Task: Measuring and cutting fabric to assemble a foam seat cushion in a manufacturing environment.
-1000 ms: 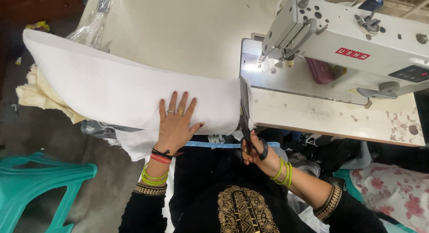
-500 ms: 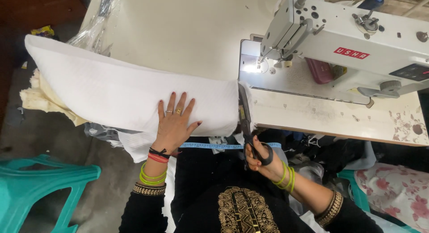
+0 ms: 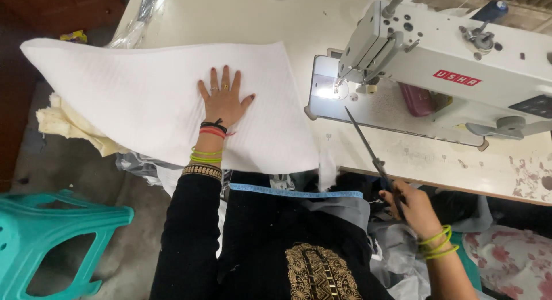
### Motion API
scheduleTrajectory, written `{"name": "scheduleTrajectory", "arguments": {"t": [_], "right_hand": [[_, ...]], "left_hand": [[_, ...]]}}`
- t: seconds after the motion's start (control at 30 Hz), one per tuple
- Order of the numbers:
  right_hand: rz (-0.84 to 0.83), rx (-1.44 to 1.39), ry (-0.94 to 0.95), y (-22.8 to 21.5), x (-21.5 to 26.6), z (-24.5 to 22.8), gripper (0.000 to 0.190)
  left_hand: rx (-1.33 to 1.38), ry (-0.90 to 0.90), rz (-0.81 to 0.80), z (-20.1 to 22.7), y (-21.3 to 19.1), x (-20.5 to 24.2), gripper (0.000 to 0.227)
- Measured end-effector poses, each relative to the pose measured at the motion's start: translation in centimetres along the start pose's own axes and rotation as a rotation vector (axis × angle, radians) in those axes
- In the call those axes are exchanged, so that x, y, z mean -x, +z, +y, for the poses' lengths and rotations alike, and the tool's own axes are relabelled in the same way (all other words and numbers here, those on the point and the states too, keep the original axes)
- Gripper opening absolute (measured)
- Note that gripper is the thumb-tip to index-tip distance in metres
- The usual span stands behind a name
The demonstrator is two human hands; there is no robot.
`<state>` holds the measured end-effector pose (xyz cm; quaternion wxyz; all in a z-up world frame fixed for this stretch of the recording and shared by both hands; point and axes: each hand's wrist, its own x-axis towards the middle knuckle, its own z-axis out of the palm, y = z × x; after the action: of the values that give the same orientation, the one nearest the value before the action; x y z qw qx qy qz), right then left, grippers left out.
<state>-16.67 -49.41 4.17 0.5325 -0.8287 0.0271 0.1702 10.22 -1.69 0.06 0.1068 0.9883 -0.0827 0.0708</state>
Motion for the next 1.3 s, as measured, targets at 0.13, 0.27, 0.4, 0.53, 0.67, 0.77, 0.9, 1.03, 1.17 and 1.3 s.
{"name": "scheduleTrajectory", "arguments": {"t": [0.13, 0.27, 0.4, 0.53, 0.67, 0.77, 0.9, 1.03, 1.17, 1.3], "right_hand": [[0.432, 0.971, 0.029, -2.1, -1.7, -1.7, 0.038], [0.505, 0.988, 0.004, -2.3, -3.9, 0.6, 0.036], [0.525, 0.967, 0.033, -1.3, -4.8, -0.8, 0.042], [0.502, 0.998, 0.092, -1.0, -5.4, -1.0, 0.046], [0.469, 1.006, 0.064, -1.7, -5.7, 0.3, 0.046], [0.478, 0.999, 0.093, -1.6, -5.9, 0.6, 0.044], [0.479, 1.010, 0.123, -1.7, -5.9, 0.6, 0.044], [0.473, 1.009, 0.146, -1.8, -5.9, 0.7, 0.046], [0.502, 1.007, 0.167, -1.5, -5.7, -0.3, 0.047], [0.518, 0.981, 0.141, -1.2, -5.4, -0.6, 0.046]], "left_hand": [[0.010, -0.080, -0.017, 0.8, 0.3, -4.3, 0.081], [0.006, -0.095, -0.002, 2.7, 0.7, -7.2, 0.080], [-0.027, -0.051, -0.001, 4.5, 0.0, -7.7, 0.078], [-0.015, 0.231, -0.095, 4.5, -1.0, -5.9, 0.075], [0.020, 0.597, -0.206, 3.8, -1.9, -1.5, 0.066], [0.071, 0.726, -0.353, 3.5, -3.6, 1.6, 0.056], [0.094, 0.235, -0.360, 3.3, -5.0, 2.8, 0.080], [0.141, -0.317, -0.268, 3.6, -4.1, 1.9, 0.102], [0.035, -0.195, -0.248, 4.7, -4.1, -0.4, 0.103], [-0.041, 0.242, -0.302, 2.8, -3.2, -5.0, 0.093]]}}
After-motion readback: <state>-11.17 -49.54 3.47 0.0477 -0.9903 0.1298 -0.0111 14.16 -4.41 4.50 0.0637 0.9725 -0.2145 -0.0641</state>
